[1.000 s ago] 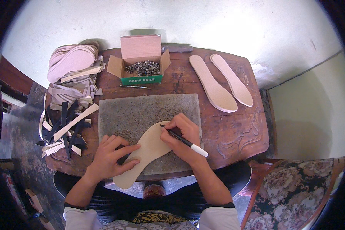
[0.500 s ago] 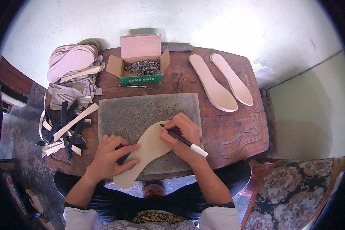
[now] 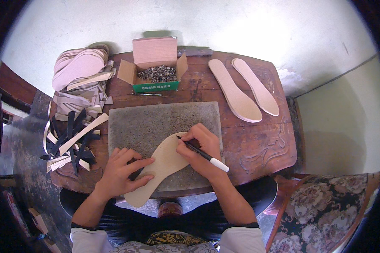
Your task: The person sits cross-legged on the floor and uses a black marker to draw lines on the edges of beige shoe insoles. They pick up insoles from a stack, mark them on a grey mat, and place them back on the table.
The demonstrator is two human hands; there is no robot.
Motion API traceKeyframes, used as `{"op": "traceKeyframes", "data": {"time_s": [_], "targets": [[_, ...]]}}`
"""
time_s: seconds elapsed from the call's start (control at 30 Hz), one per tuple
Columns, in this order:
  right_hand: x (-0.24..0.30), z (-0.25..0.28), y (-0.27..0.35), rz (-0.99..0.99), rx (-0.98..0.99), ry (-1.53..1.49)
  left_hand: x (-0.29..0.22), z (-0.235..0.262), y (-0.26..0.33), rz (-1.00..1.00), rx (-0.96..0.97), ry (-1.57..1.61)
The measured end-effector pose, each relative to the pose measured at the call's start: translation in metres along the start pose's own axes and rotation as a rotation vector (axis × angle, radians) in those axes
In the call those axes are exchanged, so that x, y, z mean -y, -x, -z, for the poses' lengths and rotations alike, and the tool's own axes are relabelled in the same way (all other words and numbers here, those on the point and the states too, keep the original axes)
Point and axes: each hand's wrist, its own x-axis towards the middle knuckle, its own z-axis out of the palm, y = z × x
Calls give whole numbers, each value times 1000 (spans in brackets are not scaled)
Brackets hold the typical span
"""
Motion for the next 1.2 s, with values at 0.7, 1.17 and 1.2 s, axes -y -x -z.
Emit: {"op": "traceKeyframes", "data": {"time_s": [0.7,1.17,1.2], "targets": [[-5,8,6,-139,-16,-329,-25,11,5,26,123,-142],[3,14,29,-2,144,-164,-14,10,-1,62,-29,-255],[4,12,27,34,141,-125,-15,9,0,49,-29,-269]]}}
